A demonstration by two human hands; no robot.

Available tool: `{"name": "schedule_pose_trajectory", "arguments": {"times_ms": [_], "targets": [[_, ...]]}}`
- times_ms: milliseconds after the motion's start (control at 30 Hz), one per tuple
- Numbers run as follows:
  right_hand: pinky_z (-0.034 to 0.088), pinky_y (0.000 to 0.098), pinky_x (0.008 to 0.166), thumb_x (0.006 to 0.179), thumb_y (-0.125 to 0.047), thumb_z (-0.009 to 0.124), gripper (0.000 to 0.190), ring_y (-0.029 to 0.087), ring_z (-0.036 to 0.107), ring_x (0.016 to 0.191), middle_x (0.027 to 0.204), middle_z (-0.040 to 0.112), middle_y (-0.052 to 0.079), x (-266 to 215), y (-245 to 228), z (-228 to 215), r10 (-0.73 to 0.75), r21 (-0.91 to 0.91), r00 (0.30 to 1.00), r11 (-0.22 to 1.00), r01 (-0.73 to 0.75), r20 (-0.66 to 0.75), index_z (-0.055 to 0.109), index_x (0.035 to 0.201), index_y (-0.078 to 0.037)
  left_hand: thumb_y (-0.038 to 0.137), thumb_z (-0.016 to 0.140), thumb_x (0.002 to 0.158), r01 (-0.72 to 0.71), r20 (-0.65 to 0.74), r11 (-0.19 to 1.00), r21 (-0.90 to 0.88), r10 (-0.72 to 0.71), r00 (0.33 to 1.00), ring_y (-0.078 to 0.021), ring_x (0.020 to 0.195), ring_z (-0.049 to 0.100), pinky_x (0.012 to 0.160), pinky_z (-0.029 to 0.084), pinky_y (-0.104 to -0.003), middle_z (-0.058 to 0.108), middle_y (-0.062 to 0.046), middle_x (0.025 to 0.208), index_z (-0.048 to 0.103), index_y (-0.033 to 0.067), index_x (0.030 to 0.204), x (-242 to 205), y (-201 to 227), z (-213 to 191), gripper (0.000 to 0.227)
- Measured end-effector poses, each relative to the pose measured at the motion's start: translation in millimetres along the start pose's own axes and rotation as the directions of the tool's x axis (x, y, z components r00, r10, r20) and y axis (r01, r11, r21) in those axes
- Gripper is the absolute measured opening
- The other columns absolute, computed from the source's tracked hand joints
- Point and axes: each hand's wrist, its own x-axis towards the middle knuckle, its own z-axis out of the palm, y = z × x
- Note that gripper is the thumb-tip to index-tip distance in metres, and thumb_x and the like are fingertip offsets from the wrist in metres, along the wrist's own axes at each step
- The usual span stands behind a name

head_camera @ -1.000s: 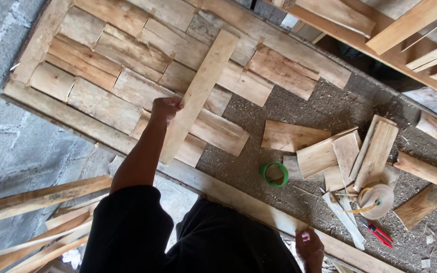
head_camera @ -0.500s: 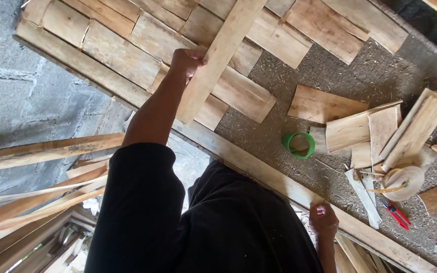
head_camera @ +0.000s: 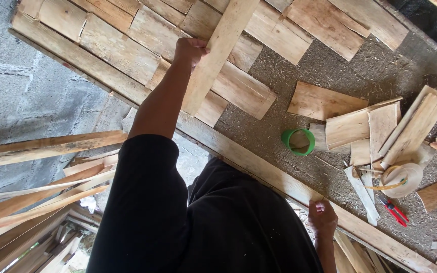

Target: The recorder is assembling and attaching thin wooden strips to a frame using a utility knife and adhesive.

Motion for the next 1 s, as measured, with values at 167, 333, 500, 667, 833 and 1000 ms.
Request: {"name": "schedule_pose_trajectory", "arguments": {"times_ms": [167,333,500,667,833,1000], "targets": [[0.058,0.0388,0.080,0.091,-0.033,0.077,0.030,0.026,0.075,0.081,0.086,0.077,0.015,0.2,2.2,0.7,-0.024,0.000,0.999,1.000,0.024,-0.024,0.073,0.093,-0.003,0.001,0.086,0.078,-0.012,0.033,0.999,-0.036,0.013,0.999,-0.0108,0.074,0.069,0.067,0.056,-0.027,0.079,-0.008,0.087,0.080,0.0023,0.096,22.6,-26.0,3.7,0.018],[0.058,0.0393,0.080,0.090,-0.034,0.077,0.031,0.027,0.075,0.080,0.085,0.077,0.015,1.7,3.5,0.8,-0.032,-0.024,0.999,0.999,0.031,-0.018,0.073,0.092,-0.004,0.001,0.086,0.078,-0.004,0.037,0.999,-0.046,0.006,0.999,-0.0105,0.073,0.070,0.065,0.057,-0.027,0.079,-0.008,0.086,0.080,0.0020,0.095,21.6,-23.1,4.6,0.018],[0.059,0.0398,0.081,0.090,-0.036,0.077,0.032,0.026,0.075,0.081,0.086,0.077,0.014,1.5,1.8,0.2,-0.002,-0.042,1.000,0.999,0.002,0.001,0.073,0.093,-0.004,0.003,0.086,0.078,0.037,-0.005,0.998,0.048,-0.037,0.999,-0.0122,0.069,0.069,0.062,0.055,-0.029,0.078,-0.008,0.083,0.080,0.0029,0.092,-10.3,14.8,-1.0,0.015],[0.059,0.0402,0.083,0.090,-0.035,0.077,0.032,0.026,0.076,0.082,0.089,0.078,0.014,0.8,-7.1,-3.5,0.063,-0.052,0.998,0.997,-0.062,0.028,0.074,0.096,-0.004,0.000,0.085,0.077,0.051,0.000,0.998,0.043,-0.051,0.999,-0.0132,0.069,0.069,0.062,0.054,-0.030,0.078,-0.009,0.082,0.080,0.0026,0.091,-5.2,13.8,1.9,0.015],[0.059,0.0401,0.083,0.090,-0.034,0.077,0.032,0.026,0.076,0.083,0.090,0.079,0.015,2.0,-4.8,-2.9,0.071,-0.029,0.997,0.997,-0.070,0.032,0.074,0.097,-0.004,-0.002,0.086,0.075,0.027,0.012,0.999,0.030,-0.027,1.000,-0.0137,0.069,0.068,0.063,0.054,-0.030,0.078,-0.010,0.082,0.080,0.0008,0.091,9.5,-1.7,2.7,0.017],[0.059,0.0396,0.082,0.089,-0.034,0.077,0.031,0.027,0.076,0.081,0.085,0.078,0.015,1.8,-5.8,-3.5,0.064,-0.017,0.997,0.998,-0.064,0.031,0.074,0.092,-0.003,-0.001,0.087,0.075,0.042,0.012,0.999,0.022,-0.042,0.999,-0.0135,0.071,0.068,0.064,0.054,-0.030,0.078,-0.010,0.083,0.079,0.0002,0.093,12.4,-3.6,2.7,0.019]]}}
